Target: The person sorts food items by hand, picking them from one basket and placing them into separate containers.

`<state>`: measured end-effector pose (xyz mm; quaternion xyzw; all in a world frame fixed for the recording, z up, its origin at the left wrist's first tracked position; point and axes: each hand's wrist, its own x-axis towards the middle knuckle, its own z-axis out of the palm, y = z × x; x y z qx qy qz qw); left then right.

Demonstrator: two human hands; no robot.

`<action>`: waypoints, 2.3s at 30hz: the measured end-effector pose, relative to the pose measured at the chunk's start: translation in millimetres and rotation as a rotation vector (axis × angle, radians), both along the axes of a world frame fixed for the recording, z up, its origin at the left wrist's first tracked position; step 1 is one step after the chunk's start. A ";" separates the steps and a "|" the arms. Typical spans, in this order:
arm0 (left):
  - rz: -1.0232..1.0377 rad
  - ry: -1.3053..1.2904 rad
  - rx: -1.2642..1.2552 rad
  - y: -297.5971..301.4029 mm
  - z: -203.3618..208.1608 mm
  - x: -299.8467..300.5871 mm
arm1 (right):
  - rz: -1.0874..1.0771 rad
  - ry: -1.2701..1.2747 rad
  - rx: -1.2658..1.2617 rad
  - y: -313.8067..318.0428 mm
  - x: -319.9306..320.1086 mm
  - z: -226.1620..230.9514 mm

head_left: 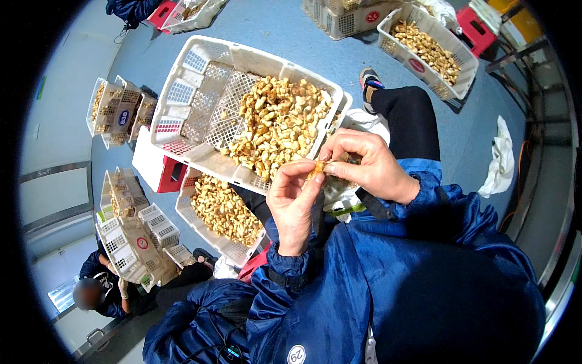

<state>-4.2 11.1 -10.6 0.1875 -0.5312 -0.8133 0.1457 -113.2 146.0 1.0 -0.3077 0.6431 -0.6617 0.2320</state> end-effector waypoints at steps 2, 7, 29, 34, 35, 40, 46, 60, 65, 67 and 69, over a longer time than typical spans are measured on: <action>-0.020 -0.011 0.039 -1.4 1.1 1.0 | 0.021 -0.271 -0.053 0.4 -0.2 -2.6; -0.004 -0.005 -0.080 3.6 2.0 2.1 | 0.042 0.136 0.009 1.8 -2.0 1.8; -0.106 -0.069 0.114 -6.6 3.8 4.4 | 0.034 -0.028 -0.113 -0.9 2.5 -0.3; -0.105 -0.054 0.100 -6.3 5.2 5.2 | 0.082 -0.437 -0.192 0.1 -0.8 -2.6; -0.099 -0.052 0.091 -6.4 4.2 5.2 | 0.089 -0.247 -0.135 0.6 -1.6 -1.0; -0.141 -0.032 0.146 -8.0 1.8 5.0 | 0.092 -0.174 -0.045 2.9 -6.0 -0.1; -0.141 -0.050 0.169 -10.3 0.6 4.9 | 0.096 0.173 -0.059 0.6 -5.4 1.6; -0.224 0.056 0.264 -16.0 -9.9 6.5 | 0.169 -0.482 -0.155 1.8 -4.3 4.4; -0.197 0.114 0.149 -13.8 -9.8 3.1 | 0.170 -0.070 -0.074 2.5 -6.2 2.4; -0.147 0.158 -0.071 -10.3 -10.5 1.1 | 0.159 -0.094 -0.074 2.2 -5.8 2.4; -0.104 0.183 -0.337 -10.4 -15.0 1.0 | 0.141 -0.231 -0.103 2.1 -4.5 -0.9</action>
